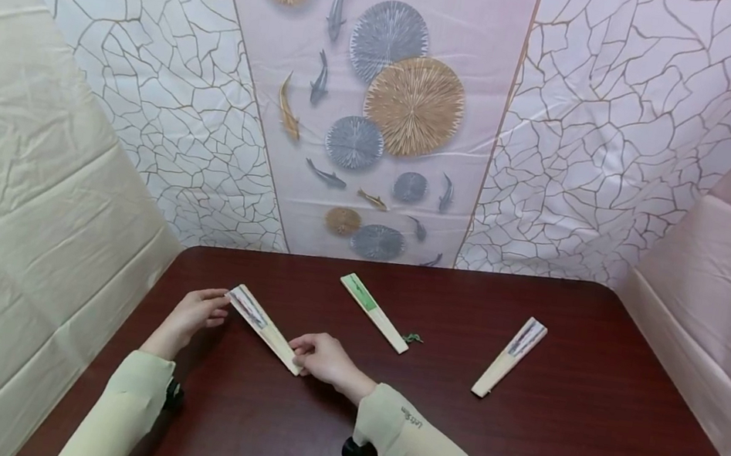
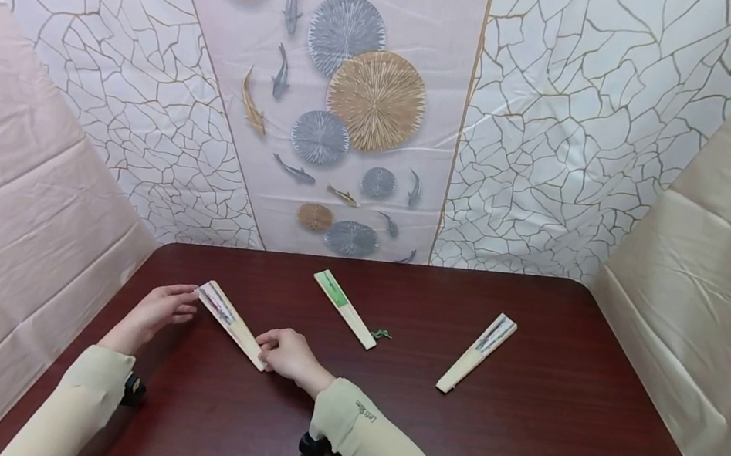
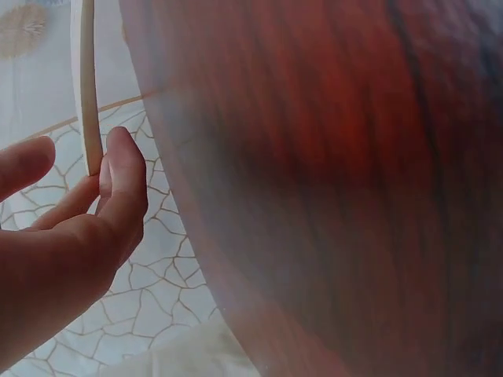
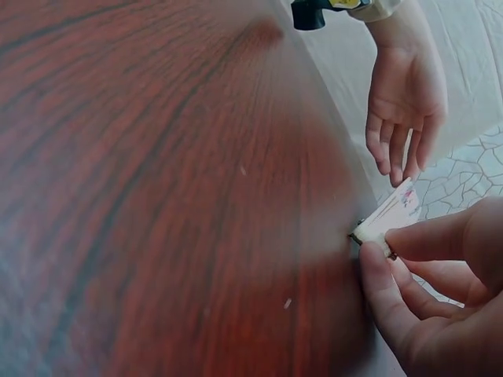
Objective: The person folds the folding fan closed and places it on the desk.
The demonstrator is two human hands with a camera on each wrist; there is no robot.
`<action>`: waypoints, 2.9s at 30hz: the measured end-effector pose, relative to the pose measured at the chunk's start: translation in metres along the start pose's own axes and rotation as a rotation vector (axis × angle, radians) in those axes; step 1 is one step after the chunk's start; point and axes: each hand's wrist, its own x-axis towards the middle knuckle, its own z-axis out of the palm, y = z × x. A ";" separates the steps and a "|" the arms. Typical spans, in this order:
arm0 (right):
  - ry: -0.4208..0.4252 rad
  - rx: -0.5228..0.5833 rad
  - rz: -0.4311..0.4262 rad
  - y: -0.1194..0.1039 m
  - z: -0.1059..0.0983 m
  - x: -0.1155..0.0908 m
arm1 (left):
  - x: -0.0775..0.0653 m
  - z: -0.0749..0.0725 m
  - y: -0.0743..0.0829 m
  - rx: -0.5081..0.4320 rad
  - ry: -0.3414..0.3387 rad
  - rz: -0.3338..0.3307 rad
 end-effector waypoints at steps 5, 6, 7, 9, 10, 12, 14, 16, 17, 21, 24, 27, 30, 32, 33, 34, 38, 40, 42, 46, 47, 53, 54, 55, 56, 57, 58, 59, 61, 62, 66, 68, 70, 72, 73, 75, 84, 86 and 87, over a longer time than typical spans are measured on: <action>0.006 -0.006 -0.010 0.001 0.001 0.000 | 0.001 -0.001 -0.005 -0.003 -0.010 -0.026; 0.007 -0.005 -0.011 0.001 0.001 0.000 | 0.002 -0.001 -0.006 -0.008 -0.010 -0.032; 0.006 -0.006 -0.011 0.001 0.001 0.000 | 0.002 -0.001 -0.008 -0.011 -0.013 -0.035; 0.006 -0.009 -0.011 0.001 0.001 -0.001 | 0.003 -0.002 -0.010 -0.014 -0.020 -0.035; 0.007 -0.010 -0.013 0.001 0.001 -0.001 | 0.004 -0.002 -0.011 -0.017 -0.021 -0.035; 0.009 -0.014 -0.015 0.000 0.001 -0.001 | 0.005 -0.003 -0.012 -0.019 -0.021 -0.032; 0.012 -0.020 -0.019 0.000 0.001 -0.002 | 0.005 -0.004 -0.013 -0.017 -0.026 -0.032; 0.016 -0.027 -0.020 0.000 0.002 -0.002 | 0.005 -0.005 -0.013 -0.017 -0.024 -0.046; 0.017 -0.031 -0.018 0.000 0.002 -0.002 | 0.005 -0.005 -0.013 -0.016 -0.028 -0.053; 0.019 -0.040 -0.011 0.000 0.002 -0.002 | 0.005 -0.005 -0.014 -0.026 -0.037 -0.077; 0.023 -0.043 -0.013 0.000 0.002 -0.001 | 0.004 -0.005 -0.014 -0.030 -0.048 -0.074; 0.026 -0.047 -0.017 0.001 0.002 -0.001 | 0.003 -0.006 -0.015 -0.029 -0.055 -0.067; 0.029 -0.053 -0.023 0.002 0.003 -0.001 | 0.003 -0.007 -0.016 -0.014 -0.065 -0.062; 0.031 -0.055 -0.027 0.002 0.003 -0.001 | 0.003 -0.008 -0.017 -0.001 -0.071 -0.061; 0.034 -0.056 -0.030 0.002 0.003 -0.001 | 0.003 -0.008 -0.018 0.004 -0.073 -0.061; 0.035 -0.061 -0.031 0.002 0.003 -0.001 | 0.003 -0.009 -0.018 0.008 -0.072 -0.062; 0.039 -0.090 -0.039 0.002 0.003 -0.001 | 0.003 -0.010 -0.018 0.020 -0.078 -0.055; 0.038 -0.107 -0.039 0.001 0.003 -0.001 | 0.003 -0.010 -0.018 0.014 -0.075 -0.053; 0.039 -0.125 -0.039 0.000 0.003 -0.002 | 0.003 -0.010 -0.018 0.010 -0.076 -0.050; 0.045 -0.167 -0.042 -0.001 0.003 -0.003 | 0.003 -0.010 -0.017 0.001 -0.063 -0.055; 0.047 -0.177 -0.045 -0.002 0.003 -0.004 | 0.003 -0.009 -0.017 0.002 -0.059 -0.058; 0.064 -0.214 -0.050 -0.002 0.006 -0.006 | 0.001 -0.009 -0.017 0.012 -0.051 -0.066; 0.068 -0.224 -0.053 -0.002 0.007 -0.006 | 0.001 -0.009 -0.017 0.012 -0.054 -0.068; 0.071 -0.232 -0.056 -0.001 0.007 -0.006 | 0.001 -0.009 -0.018 0.011 -0.054 -0.071; 0.074 -0.240 -0.061 -0.001 0.008 -0.007 | 0.001 -0.009 -0.019 0.009 -0.055 -0.073; 0.076 -0.250 -0.067 0.000 0.008 -0.007 | 0.001 -0.009 -0.020 0.008 -0.058 -0.076; 0.077 -0.255 -0.071 0.001 0.009 -0.007 | 0.001 -0.010 -0.021 0.008 -0.062 -0.077; 0.076 -0.258 -0.075 0.002 0.009 -0.007 | 0.001 -0.009 -0.021 0.007 -0.061 -0.079; 0.075 -0.260 -0.081 0.003 0.009 -0.008 | 0.000 -0.009 -0.022 0.007 -0.064 -0.079; 0.075 -0.260 -0.082 0.003 0.009 -0.008 | 0.001 -0.009 -0.022 0.008 -0.065 -0.079; 0.078 -0.264 -0.083 0.003 0.009 -0.007 | 0.000 -0.010 -0.021 0.014 -0.068 -0.081; 0.081 -0.265 -0.085 0.004 0.009 -0.007 | 0.001 -0.010 -0.021 0.015 -0.062 -0.086; 0.084 -0.265 -0.088 0.004 0.008 -0.007 | 0.001 -0.010 -0.021 0.024 -0.063 -0.087; 0.085 -0.263 -0.091 0.004 0.008 -0.007 | 0.001 -0.010 -0.022 0.037 -0.065 -0.092; 0.085 -0.265 -0.090 0.005 0.008 -0.007 | 0.001 -0.010 -0.022 0.044 -0.064 -0.096; 0.084 -0.268 -0.090 0.005 0.008 -0.008 | 0.000 -0.009 -0.023 0.056 -0.068 -0.100; 0.079 -0.267 -0.103 0.004 0.004 -0.007 | 0.001 -0.011 -0.015 0.085 -0.086 -0.091; 0.075 -0.263 -0.100 0.004 0.003 -0.006 | 0.002 -0.012 -0.013 0.095 -0.089 -0.095; 0.072 -0.260 -0.096 0.003 0.003 -0.006 | 0.003 -0.012 -0.013 0.098 -0.090 -0.098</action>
